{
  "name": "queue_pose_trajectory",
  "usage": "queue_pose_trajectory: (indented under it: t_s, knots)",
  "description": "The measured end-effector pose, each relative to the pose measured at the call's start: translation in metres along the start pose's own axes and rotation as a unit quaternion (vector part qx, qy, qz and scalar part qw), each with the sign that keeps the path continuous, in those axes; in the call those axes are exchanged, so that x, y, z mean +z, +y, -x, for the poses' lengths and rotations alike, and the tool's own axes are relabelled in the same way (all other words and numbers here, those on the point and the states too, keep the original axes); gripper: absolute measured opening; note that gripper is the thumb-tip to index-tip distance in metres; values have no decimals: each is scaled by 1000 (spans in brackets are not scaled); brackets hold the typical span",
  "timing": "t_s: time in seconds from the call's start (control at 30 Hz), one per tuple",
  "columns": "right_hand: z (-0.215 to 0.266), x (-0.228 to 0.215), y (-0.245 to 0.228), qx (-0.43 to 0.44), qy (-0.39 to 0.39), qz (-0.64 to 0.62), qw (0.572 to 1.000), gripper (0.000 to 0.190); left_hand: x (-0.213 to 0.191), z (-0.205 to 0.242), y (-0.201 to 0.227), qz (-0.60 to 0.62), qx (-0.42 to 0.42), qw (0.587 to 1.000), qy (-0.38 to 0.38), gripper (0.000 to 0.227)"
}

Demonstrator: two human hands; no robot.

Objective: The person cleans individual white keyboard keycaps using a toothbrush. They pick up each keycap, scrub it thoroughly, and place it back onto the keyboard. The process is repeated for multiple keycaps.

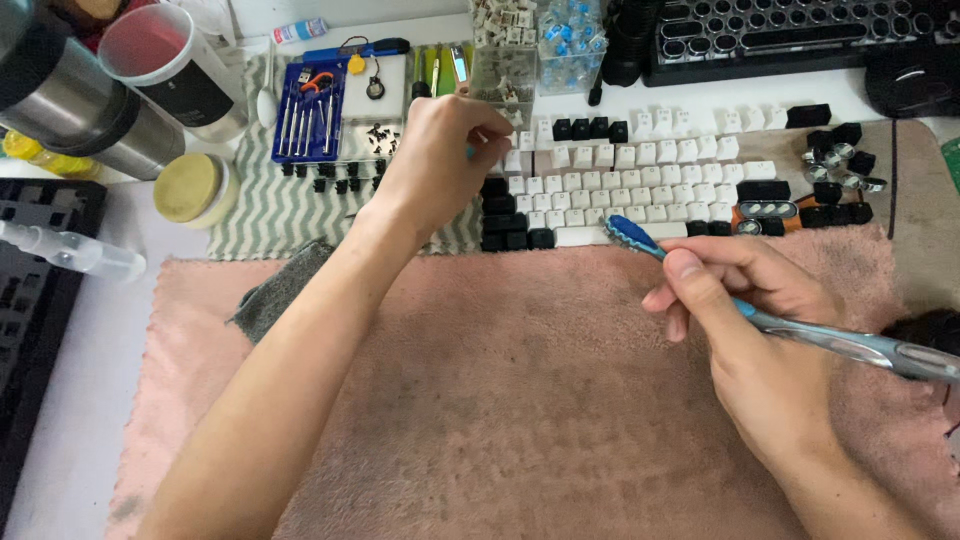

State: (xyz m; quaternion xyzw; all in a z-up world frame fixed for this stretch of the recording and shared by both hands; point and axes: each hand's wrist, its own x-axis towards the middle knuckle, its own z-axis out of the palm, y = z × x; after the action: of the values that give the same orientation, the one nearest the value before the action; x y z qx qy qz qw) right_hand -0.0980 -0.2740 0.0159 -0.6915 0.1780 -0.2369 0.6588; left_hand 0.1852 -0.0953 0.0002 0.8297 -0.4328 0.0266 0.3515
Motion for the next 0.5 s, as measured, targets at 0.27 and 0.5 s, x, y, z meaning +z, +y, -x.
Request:
queue_pose_trajectory:
  t_s: [0.27, 0.5]
  knots:
    - [1, 6, -14, 0, 8, 32, 999, 15, 3, -3, 0, 3, 77, 995, -66, 41]
    - [0, 5, -13, -5, -1, 30, 1000, 16, 1, -5, -1, -31, 51, 993, -100, 48]
